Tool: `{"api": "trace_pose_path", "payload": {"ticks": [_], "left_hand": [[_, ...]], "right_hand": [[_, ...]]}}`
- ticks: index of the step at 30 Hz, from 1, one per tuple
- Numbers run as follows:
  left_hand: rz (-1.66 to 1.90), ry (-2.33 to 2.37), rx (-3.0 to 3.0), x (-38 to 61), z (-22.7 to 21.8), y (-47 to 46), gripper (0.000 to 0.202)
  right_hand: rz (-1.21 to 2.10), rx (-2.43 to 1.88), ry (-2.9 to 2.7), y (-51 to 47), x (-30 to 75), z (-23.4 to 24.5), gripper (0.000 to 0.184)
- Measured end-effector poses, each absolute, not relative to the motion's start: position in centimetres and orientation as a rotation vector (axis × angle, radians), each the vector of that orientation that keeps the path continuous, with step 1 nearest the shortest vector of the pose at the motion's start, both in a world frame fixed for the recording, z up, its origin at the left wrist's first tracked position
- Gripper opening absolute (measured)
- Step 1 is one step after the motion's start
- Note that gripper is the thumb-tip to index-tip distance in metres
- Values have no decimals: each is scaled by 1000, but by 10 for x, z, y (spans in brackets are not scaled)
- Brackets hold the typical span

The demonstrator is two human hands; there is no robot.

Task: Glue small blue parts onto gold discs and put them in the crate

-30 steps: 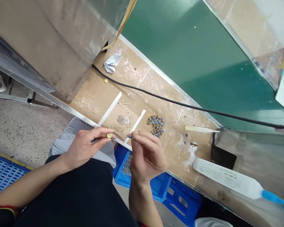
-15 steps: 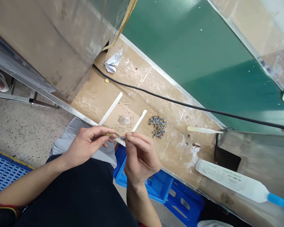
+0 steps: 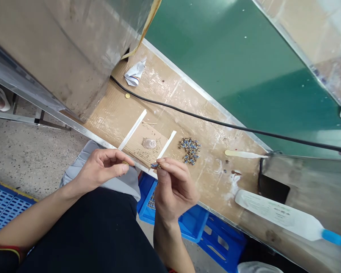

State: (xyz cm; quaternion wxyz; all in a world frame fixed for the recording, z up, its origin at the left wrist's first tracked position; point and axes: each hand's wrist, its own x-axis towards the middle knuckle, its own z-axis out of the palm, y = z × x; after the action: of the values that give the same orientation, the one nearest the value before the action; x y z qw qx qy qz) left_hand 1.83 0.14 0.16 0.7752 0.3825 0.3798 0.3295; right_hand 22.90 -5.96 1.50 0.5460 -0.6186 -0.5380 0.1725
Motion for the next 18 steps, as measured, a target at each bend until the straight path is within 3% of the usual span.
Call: {"api": "trace_pose_path", "payload": {"ticks": [18], "left_hand": [[620, 821, 1001, 27, 8, -7, 30]], "right_hand": [[424, -1355, -1486, -63, 220, 13, 42]]}}
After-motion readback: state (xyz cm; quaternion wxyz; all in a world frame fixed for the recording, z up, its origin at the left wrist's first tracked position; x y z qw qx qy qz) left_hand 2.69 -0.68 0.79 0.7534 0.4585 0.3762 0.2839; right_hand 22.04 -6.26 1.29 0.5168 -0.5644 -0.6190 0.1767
